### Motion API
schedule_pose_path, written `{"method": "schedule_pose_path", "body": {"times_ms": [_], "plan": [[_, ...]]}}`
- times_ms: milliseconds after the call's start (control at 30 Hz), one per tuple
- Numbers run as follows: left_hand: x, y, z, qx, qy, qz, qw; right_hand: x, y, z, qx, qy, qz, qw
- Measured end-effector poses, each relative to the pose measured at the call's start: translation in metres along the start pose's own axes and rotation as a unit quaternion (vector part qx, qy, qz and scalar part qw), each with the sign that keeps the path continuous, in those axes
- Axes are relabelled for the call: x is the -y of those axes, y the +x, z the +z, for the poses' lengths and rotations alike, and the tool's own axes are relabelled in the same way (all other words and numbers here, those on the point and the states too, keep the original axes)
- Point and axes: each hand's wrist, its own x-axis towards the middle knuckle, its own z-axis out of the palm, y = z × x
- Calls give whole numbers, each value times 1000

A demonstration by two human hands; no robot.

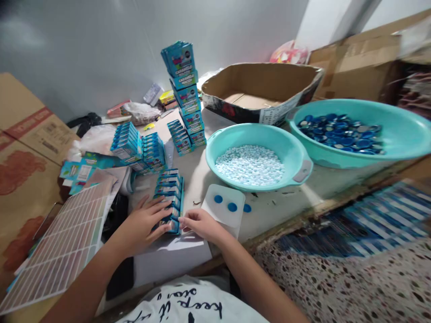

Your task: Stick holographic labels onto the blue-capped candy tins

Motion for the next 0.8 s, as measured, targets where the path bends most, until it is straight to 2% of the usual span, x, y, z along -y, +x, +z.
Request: {"method": "schedule_pose_path", "body": {"times_ms": [67, 133, 233, 300, 367, 433, 500, 567, 667, 700, 800], "plan": [[-5, -32, 4, -23, -21, -37, 999, -1, -1, -1, -2, -39, -9, 999], [-7, -64, 11, -69, -40, -97, 992, -2, -5, -1, -8, -106, -30, 994], [-8, -106, 28, -125, -49, -192, 972, -2, -14, 4, 13, -231, -102, 967], [-10, -127, 40, -116, -57, -217, 968, -1, -22, 10, 47, -318, -152, 935], [-13, -140, 50, -76, -73, -211, 972, 1, -31, 17, 75, -395, -175, 899], [-18, -145, 57, -35, -83, -199, 976, 2, -41, 23, 83, -456, -182, 868], [-23, -143, 61, -25, -75, -200, 977, 2, -51, 28, 72, -493, -187, 847], [-28, -134, 64, -61, -54, -215, 973, 2, -60, 31, 55, -503, -194, 840], [-35, -113, 64, -119, -27, -222, 967, 5, -70, 32, 40, -490, -198, 848], [-36, -105, 62, -109, -25, -216, 970, 7, -73, 31, 36, -489, -199, 849], [-38, -91, 55, -23, -36, -179, 983, 14, -78, 24, 12, -520, -199, 831]]}}
